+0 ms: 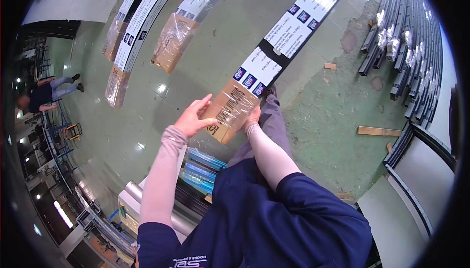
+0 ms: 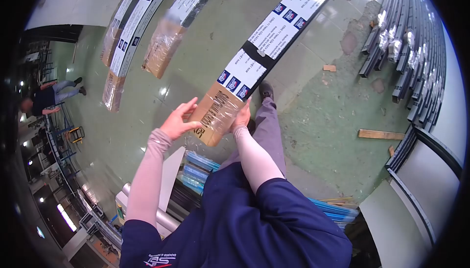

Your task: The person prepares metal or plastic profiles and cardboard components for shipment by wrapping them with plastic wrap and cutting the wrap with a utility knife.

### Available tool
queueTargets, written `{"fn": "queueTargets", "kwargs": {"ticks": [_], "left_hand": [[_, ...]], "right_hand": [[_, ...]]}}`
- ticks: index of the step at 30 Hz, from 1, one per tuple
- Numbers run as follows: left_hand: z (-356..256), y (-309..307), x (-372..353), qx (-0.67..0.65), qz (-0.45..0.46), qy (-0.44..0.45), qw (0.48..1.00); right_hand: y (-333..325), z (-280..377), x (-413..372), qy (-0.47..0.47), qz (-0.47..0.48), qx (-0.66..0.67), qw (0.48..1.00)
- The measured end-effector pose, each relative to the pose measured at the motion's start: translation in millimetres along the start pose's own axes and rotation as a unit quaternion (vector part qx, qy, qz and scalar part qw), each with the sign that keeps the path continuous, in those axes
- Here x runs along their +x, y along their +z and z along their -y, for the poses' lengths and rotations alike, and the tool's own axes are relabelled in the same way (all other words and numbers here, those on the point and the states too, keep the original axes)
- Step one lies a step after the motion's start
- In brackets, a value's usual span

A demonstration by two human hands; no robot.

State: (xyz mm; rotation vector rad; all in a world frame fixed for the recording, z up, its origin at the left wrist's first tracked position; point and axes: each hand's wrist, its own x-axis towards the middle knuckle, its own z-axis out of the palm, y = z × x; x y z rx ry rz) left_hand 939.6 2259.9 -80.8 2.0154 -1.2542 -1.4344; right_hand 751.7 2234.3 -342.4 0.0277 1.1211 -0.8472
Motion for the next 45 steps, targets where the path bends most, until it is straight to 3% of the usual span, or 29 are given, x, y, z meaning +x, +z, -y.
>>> {"fn": "queueTargets", "kwargs": {"ticks": [2, 4, 5, 6, 9, 12, 14, 16, 18, 19, 22, 23, 24, 25, 26, 28, 29, 31, 32, 35, 36, 39, 40, 45], "left_hand": [[14, -9, 19, -0.099, -0.026, -0.049, 0.993], [10, 0, 54, -0.181, -0.006, -0.137, 0.974], [-23, 0, 73, -0.2, 0.075, -0.243, 0.946], [-33, 6, 79, -0.294, 0.086, -0.326, 0.895], [59, 38, 127, -0.357, 0.154, -0.224, 0.894], [112, 44, 131, -0.226, 0.098, -0.179, 0.953], [107, 38, 131, -0.065, 0.039, -0.156, 0.985], [87, 17, 124, 0.041, -0.012, -0.149, 0.988], [65, -17, 110, 0.095, -0.051, -0.176, 0.979], [49, -37, 98, 0.101, -0.065, -0.18, 0.976], [0, -88, 50, 0.132, -0.088, -0.151, 0.976], [-21, -89, 29, 0.135, -0.094, -0.122, 0.979], [-41, -91, 10, 0.139, -0.099, -0.094, 0.981], [-60, -82, -10, 0.126, -0.1, -0.066, 0.985], [-74, -65, -21, 0.12, -0.089, -0.045, 0.988], [-94, -36, -47, 0.125, -0.09, -0.012, 0.988], [-89, -11, -54, 0.135, -0.132, 0.016, 0.982], [-72, 33, -63, 0.162, -0.227, 0.069, 0.958], [-74, 37, -65, 0.089, -0.115, -0.007, 0.989], [-56, 53, -78, 0.253, -0.065, 0.056, 0.964], [-37, 63, -72, 0.232, -0.031, 0.034, 0.972], [-16, 94, -56, 0.298, -0.054, 0.011, 0.953], [-17, 97, -51, 0.327, -0.029, -0.034, 0.944], [19, 106, -45, 0.339, -0.15, 0.071, 0.926]], "right_hand": [[-13, -28, 22, 0.113, 0.165, 0.281, 0.939], [3, -23, 16, 0.202, 0.233, 0.333, 0.891], [13, -16, 6, 0.227, 0.232, 0.286, 0.902], [29, -10, -2, 0.26, 0.243, 0.242, 0.903], [63, 4, -20, 0.353, 0.294, 0.087, 0.884], [81, 27, -33, 0.409, 0.364, -0.055, 0.835], [94, 47, -40, 0.422, 0.424, -0.151, 0.787], [119, 69, -56, 0.42, 0.504, -0.255, 0.711], [127, 91, -71, 0.377, 0.517, -0.367, 0.676], [121, 104, -78, 0.35, 0.496, -0.418, 0.675], [21, 135, -70, 0.249, 0.302, -0.524, 0.757], [20, 163, -97, 0.307, 0.32, -0.518, 0.732], [53, 194, -128, 0.273, 0.455, -0.549, 0.646], [75, 198, -156, 0.255, 0.489, -0.497, 0.67], [92, 189, -184, 0.226, 0.471, -0.415, 0.744], [125, 157, -219, 0.133, 0.372, -0.224, 0.891], [139, 142, -224, 0.086, 0.345, -0.147, 0.923], [125, 118, -212, 0.081, 0.265, -0.119, 0.953], [121, 115, -211, 0.072, 0.231, -0.114, 0.964], [90, 123, -219, 0.022, 0.153, -0.117, 0.981], [79, 126, -223, -0.019, 0.155, -0.127, 0.98], [37, 105, -205, -0.12, 0.045, -0.151, 0.98], [24, 99, -194, -0.114, 0.036, -0.153, 0.981], [-9, 57, -117, -0.024, 0.024, -0.071, 0.997]]}}
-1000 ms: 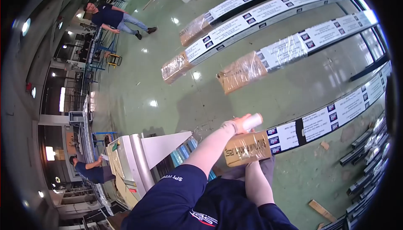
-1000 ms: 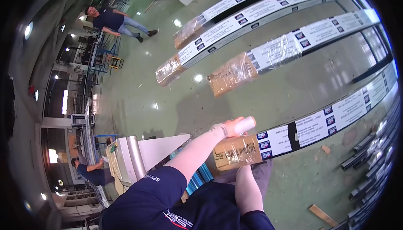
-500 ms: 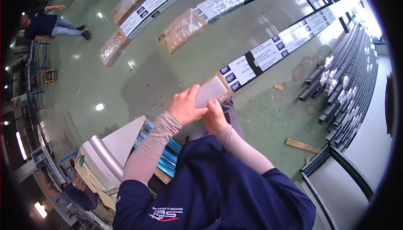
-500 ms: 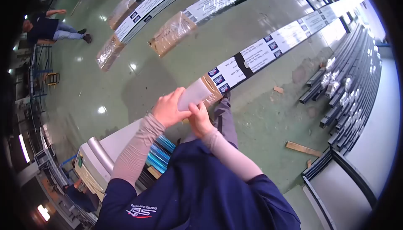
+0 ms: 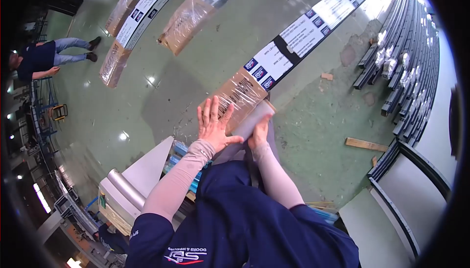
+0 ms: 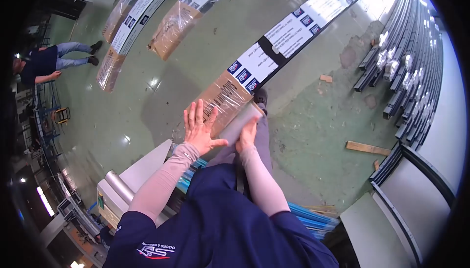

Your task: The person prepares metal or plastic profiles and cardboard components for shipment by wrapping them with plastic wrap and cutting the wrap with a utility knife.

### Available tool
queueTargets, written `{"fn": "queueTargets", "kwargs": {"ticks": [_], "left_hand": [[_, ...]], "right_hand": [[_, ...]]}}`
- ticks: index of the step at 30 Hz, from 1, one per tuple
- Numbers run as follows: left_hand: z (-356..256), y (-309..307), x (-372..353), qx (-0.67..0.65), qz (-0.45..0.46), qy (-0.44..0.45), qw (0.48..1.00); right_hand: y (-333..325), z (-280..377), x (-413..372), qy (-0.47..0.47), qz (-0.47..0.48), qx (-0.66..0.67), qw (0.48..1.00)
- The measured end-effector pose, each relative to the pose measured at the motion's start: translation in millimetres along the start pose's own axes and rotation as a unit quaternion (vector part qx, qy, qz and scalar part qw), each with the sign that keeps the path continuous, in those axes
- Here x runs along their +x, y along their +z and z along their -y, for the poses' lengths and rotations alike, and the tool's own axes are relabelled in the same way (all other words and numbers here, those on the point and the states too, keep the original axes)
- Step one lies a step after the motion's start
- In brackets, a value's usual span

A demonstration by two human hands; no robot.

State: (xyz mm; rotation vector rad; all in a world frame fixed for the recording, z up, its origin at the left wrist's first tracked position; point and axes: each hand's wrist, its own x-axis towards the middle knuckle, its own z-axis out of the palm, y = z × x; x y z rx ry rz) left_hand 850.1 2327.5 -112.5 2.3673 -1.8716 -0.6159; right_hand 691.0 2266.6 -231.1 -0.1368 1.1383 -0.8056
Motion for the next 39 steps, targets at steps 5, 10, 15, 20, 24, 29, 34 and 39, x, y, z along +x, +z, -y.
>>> {"fn": "queueTargets", "kwargs": {"ticks": [5, 10, 15, 20, 24, 29, 34, 39], "left_hand": [[43, -28, 55, -0.274, -0.036, -0.182, 0.944], [91, 1, 131, -0.587, 0.295, -0.347, 0.669], [156, 114, 142, -0.413, 0.21, -0.192, 0.865], [143, 40, 131, -0.278, 0.128, -0.202, 0.93], [151, -45, 108, -0.298, 0.048, -0.175, 0.937], [69, -143, 53, -0.294, 0.042, -0.086, 0.951], [29, -122, 15, -0.202, -0.022, -0.08, 0.976], [26, -68, -29, -0.246, 0.036, 0.024, 0.968]], "right_hand": [[57, -36, 51, 0.05, 0.026, 0.141, 0.988], [64, -50, 56, 0.153, 0.169, 0.167, 0.959], [45, -28, 26, 0.198, 0.314, -0.146, 0.917], [-19, -5, -37, 0.105, 0.264, -0.475, 0.833], [24, 22, 0, 0.106, 0.172, -0.311, 0.929], [78, 78, -70, 0.017, 0.238, -0.306, 0.922], [153, 69, -79, 0.07, 0.291, -0.116, 0.947], [151, 85, -97, 0.003, 0.208, -0.112, 0.972]]}}
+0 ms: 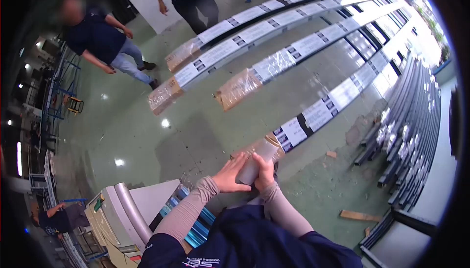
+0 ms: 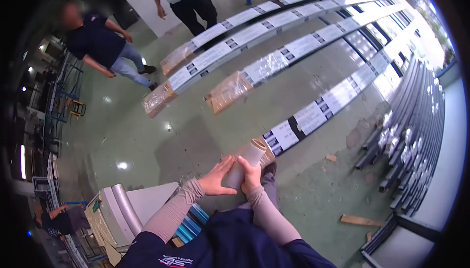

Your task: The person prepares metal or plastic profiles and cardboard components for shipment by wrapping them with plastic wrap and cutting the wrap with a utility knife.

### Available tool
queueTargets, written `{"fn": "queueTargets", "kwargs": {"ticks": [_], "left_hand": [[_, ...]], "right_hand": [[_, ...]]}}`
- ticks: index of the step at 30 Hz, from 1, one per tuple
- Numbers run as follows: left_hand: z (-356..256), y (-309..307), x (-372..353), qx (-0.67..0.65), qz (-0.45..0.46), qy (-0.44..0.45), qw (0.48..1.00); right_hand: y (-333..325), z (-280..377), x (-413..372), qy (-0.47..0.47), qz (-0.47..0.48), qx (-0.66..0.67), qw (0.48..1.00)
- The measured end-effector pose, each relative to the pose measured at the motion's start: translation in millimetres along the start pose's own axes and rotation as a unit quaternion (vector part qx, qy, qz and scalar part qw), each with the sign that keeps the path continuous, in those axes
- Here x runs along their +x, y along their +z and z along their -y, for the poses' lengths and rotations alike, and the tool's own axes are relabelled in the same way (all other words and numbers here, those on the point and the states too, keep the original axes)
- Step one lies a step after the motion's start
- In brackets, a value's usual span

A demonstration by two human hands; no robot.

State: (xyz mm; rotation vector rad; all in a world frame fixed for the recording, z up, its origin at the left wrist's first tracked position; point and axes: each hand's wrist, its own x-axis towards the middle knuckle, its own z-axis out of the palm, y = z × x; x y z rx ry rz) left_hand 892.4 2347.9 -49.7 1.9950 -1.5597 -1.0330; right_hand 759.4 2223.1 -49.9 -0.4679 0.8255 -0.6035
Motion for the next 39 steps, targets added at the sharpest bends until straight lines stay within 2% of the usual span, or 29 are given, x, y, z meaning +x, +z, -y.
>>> {"fn": "queueTargets", "kwargs": {"ticks": [1, 3, 6, 8, 11, 16, 17, 19, 21, 23, 25, 27, 28, 30, 32, 33, 35, 37, 39], "left_hand": [[-3, 7, -4, 0.054, 0.011, -0.023, 0.998], [-5, 18, -1, 0.136, -0.035, -0.051, 0.989], [8, 66, 8, 0.186, -0.133, -0.061, 0.972], [19, 71, 19, 0.214, -0.17, -0.052, 0.961], [15, 74, 19, 0.225, -0.18, -0.045, 0.956], [1, 62, 17, 0.26, -0.11, -0.101, 0.954], [-1, 57, 17, 0.256, -0.092, -0.105, 0.956], [-10, 47, 20, 0.241, -0.077, -0.096, 0.963], [-11, 42, 42, 0.218, -0.098, -0.075, 0.968], [-2, 49, 79, 0.181, -0.166, -0.045, 0.968], [-4, 41, 105, 0.11, -0.148, -0.092, 0.979], [-14, 17, 138, 0.018, -0.025, -0.205, 0.978], [-20, 11, 147, 0.043, -0.017, -0.228, 0.973], [6, 6, 164, 0.002, 0.036, -0.216, 0.976], [60, 27, 186, -0.063, 0.07, -0.181, 0.979], [62, 25, 186, -0.18, 0.115, -0.214, 0.953], [66, 17, 193, -0.406, 0.192, -0.269, 0.852], [99, 35, 210, -0.402, 0.223, -0.31, 0.832], [94, 27, 210, -0.443, 0.238, -0.331, 0.798]], "right_hand": [[-3, 2, -1, -0.03, -0.016, -0.011, 0.999], [-10, 5, -8, -0.084, -0.057, -0.037, 0.994], [-54, -19, -19, -0.12, -0.221, -0.103, 0.962], [-89, -45, -9, -0.122, -0.309, -0.15, 0.931], [-123, -73, 14, -0.05, -0.353, -0.125, 0.926], [-124, -114, 74, -0.044, -0.392, -0.124, 0.911], [-115, -115, 87, -0.038, -0.38, -0.104, 0.918], [-128, -145, 118, -0.025, -0.34, 0.092, 0.936], [-131, -148, 127, -0.072, -0.271, 0.181, 0.943], [-126, -143, 117, -0.104, -0.237, 0.196, 0.946], [-125, -144, 111, -0.098, -0.246, 0.188, 0.946], [-126, -140, 115, -0.101, -0.237, 0.174, 0.95], [-130, -139, 119, -0.106, -0.223, 0.162, 0.956], [-124, -124, 116, -0.083, -0.218, 0.193, 0.953], [-135, -118, 120, -0.019, -0.11, 0.28, 0.954], [-136, -112, 118, 0.013, -0.056, 0.322, 0.945], [-138, -108, 122, 0.038, -0.035, 0.337, 0.94], [-142, -113, 138, 0.05, -0.009, 0.344, 0.937], [-133, -113, 135, 0.07, -0.009, 0.364, 0.929]]}}
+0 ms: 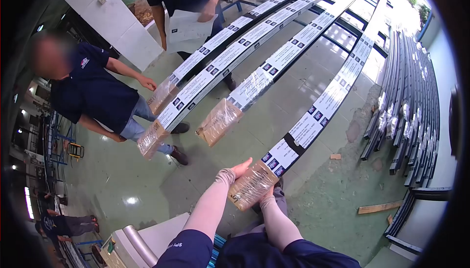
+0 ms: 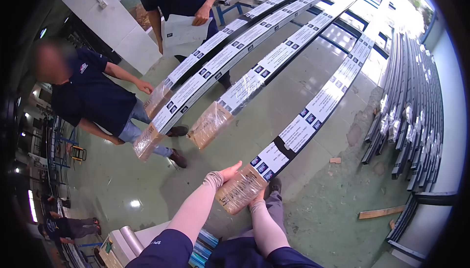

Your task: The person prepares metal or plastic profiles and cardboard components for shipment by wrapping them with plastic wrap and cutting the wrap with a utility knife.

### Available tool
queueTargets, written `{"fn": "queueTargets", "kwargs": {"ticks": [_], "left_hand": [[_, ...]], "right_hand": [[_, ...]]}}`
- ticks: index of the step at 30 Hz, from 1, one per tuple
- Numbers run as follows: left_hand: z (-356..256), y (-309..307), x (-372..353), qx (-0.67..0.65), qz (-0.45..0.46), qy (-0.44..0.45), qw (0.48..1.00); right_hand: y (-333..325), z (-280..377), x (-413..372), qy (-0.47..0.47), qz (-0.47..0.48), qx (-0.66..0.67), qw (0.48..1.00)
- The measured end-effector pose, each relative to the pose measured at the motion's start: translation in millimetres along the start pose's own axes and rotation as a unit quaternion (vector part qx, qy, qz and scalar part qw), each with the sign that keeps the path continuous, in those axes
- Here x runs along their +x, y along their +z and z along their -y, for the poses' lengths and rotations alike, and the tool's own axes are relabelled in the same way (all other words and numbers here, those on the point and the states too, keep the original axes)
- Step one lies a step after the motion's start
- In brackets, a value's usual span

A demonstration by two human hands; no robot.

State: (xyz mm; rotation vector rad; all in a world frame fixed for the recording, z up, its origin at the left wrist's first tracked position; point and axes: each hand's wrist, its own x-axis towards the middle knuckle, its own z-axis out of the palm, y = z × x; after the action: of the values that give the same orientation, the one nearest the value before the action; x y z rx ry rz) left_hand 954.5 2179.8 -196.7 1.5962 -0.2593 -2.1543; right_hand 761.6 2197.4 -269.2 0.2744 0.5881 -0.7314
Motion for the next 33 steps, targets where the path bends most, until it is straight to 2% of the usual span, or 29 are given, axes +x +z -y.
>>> {"fn": "queueTargets", "kwargs": {"ticks": [3, 6, 8, 10, 12, 13, 16, 17, 18, 19, 20, 21, 24, 25, 26, 28, 31, 33], "left_hand": [[-2, -4, 5, -0.038, 0.037, -0.022, 0.998], [3, -11, 19, -0.019, 0.053, -0.021, 0.998], [8, -14, 29, 0.031, 0.038, -0.002, 0.999], [13, -18, 45, 0.155, -0.021, 0.041, 0.987], [10, -19, 49, 0.385, -0.161, 0.074, 0.906], [8, -23, 49, 0.449, -0.21, 0.066, 0.866], [-46, -6, 12, 0.505, -0.229, 0.028, 0.831], [-67, 0, -6, 0.508, -0.227, 0.041, 0.83], [-84, 3, -20, 0.519, -0.228, 0.05, 0.822], [-99, 3, -32, 0.527, -0.222, 0.065, 0.817], [-112, 4, -43, 0.529, -0.221, 0.083, 0.815], [-122, 8, -59, 0.526, -0.218, 0.096, 0.817], [-127, 39, -101, 0.508, -0.208, 0.134, 0.825], [-123, 55, -112, 0.509, -0.204, 0.144, 0.824], [-119, 71, -124, 0.51, -0.201, 0.153, 0.822], [-97, 98, -126, 0.5, -0.254, 0.163, 0.812], [-92, 123, -145, 0.445, -0.258, 0.146, 0.845], [-63, 117, -130, 0.399, -0.26, 0.188, 0.859]], "right_hand": [[-5, -3, 4, 0.008, 0.006, -0.007, 1.0], [-10, 0, 9, 0.04, 0.011, -0.01, 0.999], [-13, 4, 13, 0.059, 0.011, -0.014, 0.998], [-17, 6, 16, 0.075, 0.01, -0.02, 0.997], [-22, 8, 20, 0.093, 0.007, -0.03, 0.995], [-24, 12, 21, 0.098, 0.005, -0.038, 0.994], [-48, 23, 20, 0.118, -0.027, -0.09, 0.989], [-56, 30, 13, 0.119, -0.056, -0.135, 0.982], [-63, 39, 5, 0.116, -0.1, -0.213, 0.965], [-46, 56, -18, 0.108, -0.134, -0.34, 0.925], [-28, 73, -42, 0.111, -0.17, -0.459, 0.865], [-19, 91, -64, 0.119, -0.151, -0.587, 0.786], [86, 109, -122, 0.137, -0.069, -0.535, 0.831], [111, 108, -131, 0.115, -0.037, -0.503, 0.856], [128, 103, -127, 0.098, -0.023, -0.461, 0.882], [159, 87, -107, 0.078, -0.01, -0.362, 0.929], [177, 74, -89, 0.066, -0.069, -0.337, 0.937], [178, 66, -88, 0.038, -0.059, -0.352, 0.933]]}}
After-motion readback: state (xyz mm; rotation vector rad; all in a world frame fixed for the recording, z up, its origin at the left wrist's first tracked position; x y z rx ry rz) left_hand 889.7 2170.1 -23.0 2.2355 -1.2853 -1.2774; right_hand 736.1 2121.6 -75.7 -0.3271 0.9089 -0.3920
